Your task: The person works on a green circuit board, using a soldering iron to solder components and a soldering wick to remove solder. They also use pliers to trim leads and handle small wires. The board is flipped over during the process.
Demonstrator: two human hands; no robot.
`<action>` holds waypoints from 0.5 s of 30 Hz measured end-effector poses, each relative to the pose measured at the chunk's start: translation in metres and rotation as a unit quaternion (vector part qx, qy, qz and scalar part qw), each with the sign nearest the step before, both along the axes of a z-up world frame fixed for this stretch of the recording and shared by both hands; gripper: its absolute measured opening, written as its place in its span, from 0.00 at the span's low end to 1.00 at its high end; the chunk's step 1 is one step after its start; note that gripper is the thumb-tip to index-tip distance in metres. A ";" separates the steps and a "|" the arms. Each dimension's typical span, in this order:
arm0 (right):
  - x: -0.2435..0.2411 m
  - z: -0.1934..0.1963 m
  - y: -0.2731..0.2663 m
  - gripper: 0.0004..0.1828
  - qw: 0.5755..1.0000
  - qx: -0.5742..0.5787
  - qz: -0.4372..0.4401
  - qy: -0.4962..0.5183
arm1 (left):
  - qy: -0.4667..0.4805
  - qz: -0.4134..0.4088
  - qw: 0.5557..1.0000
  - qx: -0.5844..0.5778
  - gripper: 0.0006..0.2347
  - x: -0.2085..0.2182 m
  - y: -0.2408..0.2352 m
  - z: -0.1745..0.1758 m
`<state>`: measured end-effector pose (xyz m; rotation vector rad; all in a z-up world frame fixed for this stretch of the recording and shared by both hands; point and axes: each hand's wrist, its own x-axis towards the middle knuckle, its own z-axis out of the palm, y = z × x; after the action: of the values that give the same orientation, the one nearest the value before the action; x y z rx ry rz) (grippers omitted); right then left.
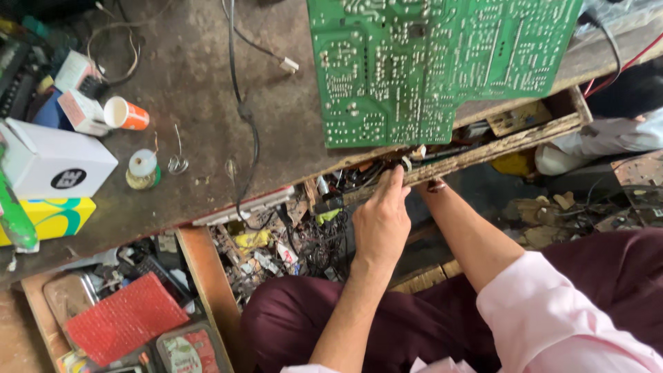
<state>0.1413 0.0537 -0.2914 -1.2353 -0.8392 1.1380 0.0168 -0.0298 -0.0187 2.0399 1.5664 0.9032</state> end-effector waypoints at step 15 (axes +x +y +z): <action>0.006 0.016 -0.053 0.13 0.973 0.033 -0.040 0.225 | 0.014 -0.005 1.000 -0.011 0.14 0.001 0.007 -0.001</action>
<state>0.1474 0.0008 -0.2758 -0.8965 -0.4769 1.2501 0.0179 -0.0231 -0.0192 2.0524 1.5722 0.8530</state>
